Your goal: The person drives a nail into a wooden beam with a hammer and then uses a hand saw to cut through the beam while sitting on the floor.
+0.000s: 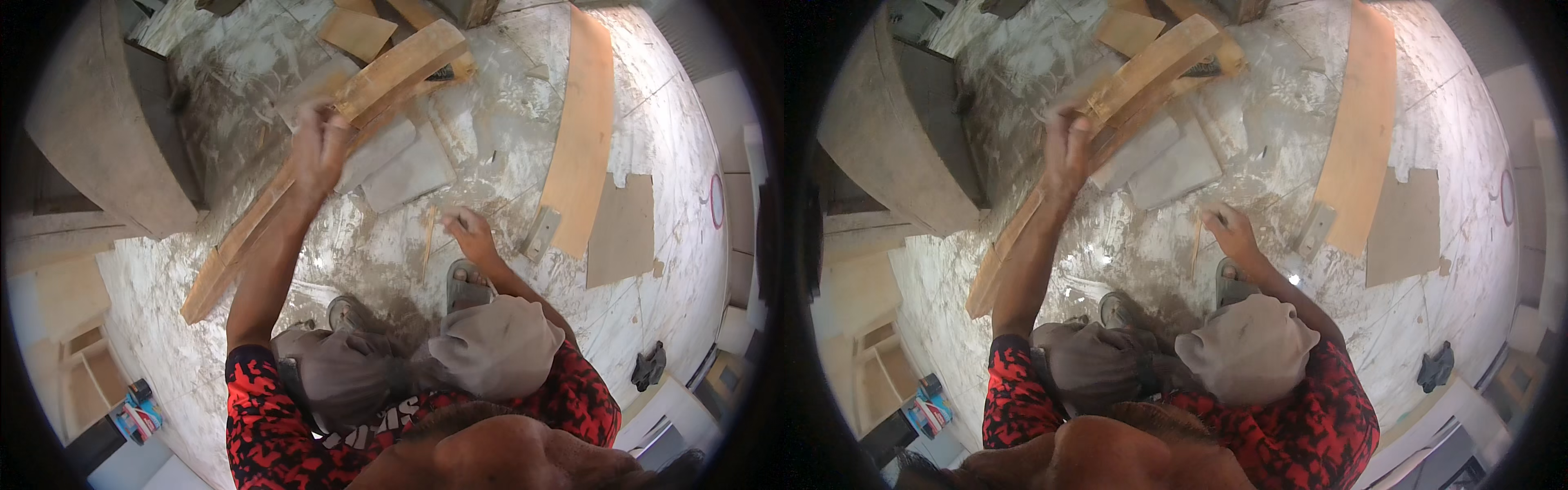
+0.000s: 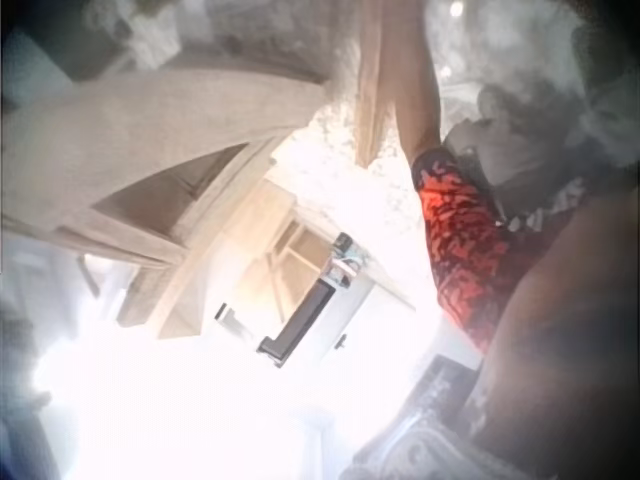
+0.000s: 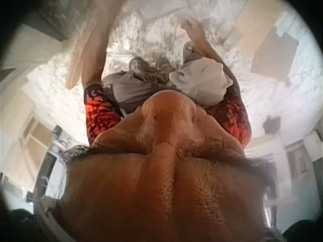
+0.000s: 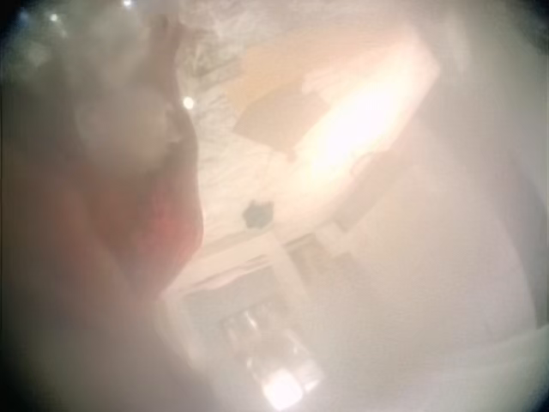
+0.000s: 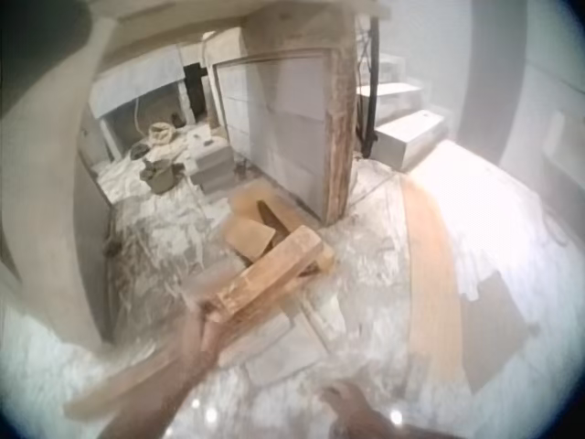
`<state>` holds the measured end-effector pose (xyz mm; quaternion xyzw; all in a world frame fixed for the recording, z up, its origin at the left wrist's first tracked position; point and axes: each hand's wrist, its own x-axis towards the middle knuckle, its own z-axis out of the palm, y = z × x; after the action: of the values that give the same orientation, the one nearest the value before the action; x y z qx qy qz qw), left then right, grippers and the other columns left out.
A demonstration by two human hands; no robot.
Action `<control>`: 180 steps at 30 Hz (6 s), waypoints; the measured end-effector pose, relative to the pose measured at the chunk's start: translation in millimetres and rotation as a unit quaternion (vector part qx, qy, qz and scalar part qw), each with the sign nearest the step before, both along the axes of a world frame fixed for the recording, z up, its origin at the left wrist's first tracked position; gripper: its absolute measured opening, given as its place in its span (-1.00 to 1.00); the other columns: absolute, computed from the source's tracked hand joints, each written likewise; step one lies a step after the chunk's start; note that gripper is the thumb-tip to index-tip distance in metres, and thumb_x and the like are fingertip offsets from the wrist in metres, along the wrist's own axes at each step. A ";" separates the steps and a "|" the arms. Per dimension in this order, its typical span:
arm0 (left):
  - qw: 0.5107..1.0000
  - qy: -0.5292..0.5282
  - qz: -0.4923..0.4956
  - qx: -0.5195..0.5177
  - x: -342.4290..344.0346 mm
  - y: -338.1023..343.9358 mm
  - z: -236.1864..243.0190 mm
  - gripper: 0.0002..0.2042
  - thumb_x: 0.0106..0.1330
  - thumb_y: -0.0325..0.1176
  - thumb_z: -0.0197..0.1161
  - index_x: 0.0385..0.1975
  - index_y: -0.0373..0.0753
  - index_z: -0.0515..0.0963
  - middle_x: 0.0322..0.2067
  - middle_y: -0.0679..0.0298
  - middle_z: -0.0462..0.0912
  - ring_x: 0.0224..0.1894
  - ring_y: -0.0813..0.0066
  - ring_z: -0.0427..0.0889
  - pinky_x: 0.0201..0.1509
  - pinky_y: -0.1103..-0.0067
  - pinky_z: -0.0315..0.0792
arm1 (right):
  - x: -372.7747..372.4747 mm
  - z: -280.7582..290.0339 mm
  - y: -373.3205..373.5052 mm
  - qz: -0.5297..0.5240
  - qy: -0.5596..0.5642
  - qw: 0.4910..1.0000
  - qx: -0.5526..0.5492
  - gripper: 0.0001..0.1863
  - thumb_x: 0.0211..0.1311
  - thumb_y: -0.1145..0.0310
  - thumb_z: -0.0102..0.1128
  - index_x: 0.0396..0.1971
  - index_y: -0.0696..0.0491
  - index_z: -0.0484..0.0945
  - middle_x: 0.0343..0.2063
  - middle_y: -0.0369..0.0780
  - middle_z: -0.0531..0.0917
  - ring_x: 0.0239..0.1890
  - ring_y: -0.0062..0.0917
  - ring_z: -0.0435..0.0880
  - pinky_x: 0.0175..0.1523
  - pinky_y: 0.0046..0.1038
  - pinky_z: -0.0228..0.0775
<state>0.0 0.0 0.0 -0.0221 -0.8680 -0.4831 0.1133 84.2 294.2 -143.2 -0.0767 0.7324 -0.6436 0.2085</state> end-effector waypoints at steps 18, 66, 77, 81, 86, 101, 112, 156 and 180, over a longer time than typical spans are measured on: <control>0.893 -0.413 -0.137 0.112 114.1 96.4 -122.4 -0.29 0.36 0.19 -0.03 0.26 -0.28 0.09 -0.18 -0.04 0.56 -0.10 0.14 0.59 0.00 0.38 0.42 | 27.2 -16.1 -26.0 0.025 -0.071 0.997 -0.004 -0.75 0.24 0.43 0.19 -0.15 0.24 0.49 -0.40 -0.25 0.61 -0.34 -0.62 0.56 -0.19 -0.54 0.44; 0.982 0.002 0.035 0.185 -58.3 -16.8 -52.3 -0.82 0.35 -0.29 0.18 -0.26 -0.29 0.52 -0.37 0.42 0.56 -0.28 0.67 0.44 -0.11 0.65 0.37 | -7.1 -20.6 -3.6 -0.123 -0.313 0.936 -0.107 -0.76 0.32 0.32 0.13 -0.11 0.13 0.49 -0.29 -0.21 0.60 -0.36 -0.56 0.53 -0.17 -0.44 0.45; 0.993 0.015 0.031 0.112 -60.0 -27.4 -62.9 -0.77 0.34 -0.23 0.18 -0.23 -0.29 0.54 -0.33 0.27 0.63 -0.24 0.54 0.55 -0.09 0.57 0.41 | 22.2 -24.9 10.9 -0.105 -0.310 0.945 -0.029 -0.72 0.31 0.33 0.13 -0.08 0.17 0.50 -0.28 -0.19 0.62 -0.35 -0.55 0.53 -0.19 -0.48 0.45; 0.997 0.016 -0.005 0.074 -63.9 -43.8 -76.4 -0.68 0.37 -0.14 0.16 -0.13 -0.31 0.51 -0.14 0.22 0.62 -0.09 0.44 0.56 0.11 0.53 0.40 | 20.8 -43.4 28.1 -0.104 -0.294 0.950 0.003 -0.76 0.31 0.35 0.11 -0.13 0.17 0.52 -0.29 -0.22 0.63 -0.36 -0.56 0.54 -0.21 -0.48 0.46; 0.991 -0.047 0.017 0.124 -62.3 -15.2 -53.3 -0.88 0.40 -0.33 0.10 -0.31 -0.22 0.49 -0.45 0.45 0.47 -0.38 0.65 0.40 -0.25 0.65 0.34 | 21.5 -37.3 82.8 -0.164 -0.166 0.970 0.066 -0.78 0.31 0.37 0.09 -0.13 0.15 0.54 -0.28 -0.25 0.63 -0.35 -0.60 0.53 -0.21 -0.52 0.44; 0.986 0.117 0.009 -0.120 -75.2 -20.4 -65.2 -0.73 0.37 -0.24 0.07 -0.15 -0.31 0.54 -0.32 0.04 0.62 -0.30 0.18 0.60 -0.19 0.43 0.45 | 41.5 -22.1 29.4 0.125 -0.063 0.970 0.199 -0.72 0.26 0.26 0.09 -0.23 0.19 0.55 -0.40 -0.12 0.64 -0.28 -0.41 0.65 -0.17 -0.37 0.43; 0.988 -0.084 0.120 -0.050 -50.5 17.3 -41.8 -0.68 0.39 -0.17 0.13 -0.12 -0.32 0.56 -0.10 0.10 0.62 -0.06 0.41 0.61 0.01 0.47 0.49 | 289.1 -22.5 301.6 -0.432 -0.213 0.730 0.484 -0.70 0.30 0.24 0.02 -0.20 0.17 0.57 -0.46 -0.23 0.63 -0.47 -0.59 0.58 -0.28 -0.49 0.45; 0.734 -0.445 0.490 -0.150 513.5 -28.3 -197.6 -0.67 0.26 -0.18 0.20 -0.18 -0.32 0.39 -0.21 -0.03 0.42 -0.12 -0.06 0.42 -0.04 0.16 0.31 | -27.1 23.8 -91.4 0.442 0.083 0.838 0.310 -0.68 0.32 0.29 0.07 -0.10 0.23 0.52 -0.20 0.05 0.62 -0.15 -0.15 0.62 -0.02 -0.30 0.41; 0.975 0.123 -0.132 0.129 50.1 45.7 -38.8 -0.83 0.29 -0.34 0.17 -0.20 -0.25 0.53 -0.12 0.13 0.58 0.01 0.13 0.50 0.09 0.30 0.37 | -32.4 99.0 -19.2 0.076 0.114 0.989 0.056 -0.43 0.11 0.42 0.26 0.10 0.22 0.27 -0.31 -0.23 0.59 -0.40 -0.62 0.52 -0.30 -0.57 0.39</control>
<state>50.1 45.7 -38.8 -0.1807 -0.7671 -0.5953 0.1566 51.8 274.9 -44.2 -0.1933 0.7783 -0.5709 0.1759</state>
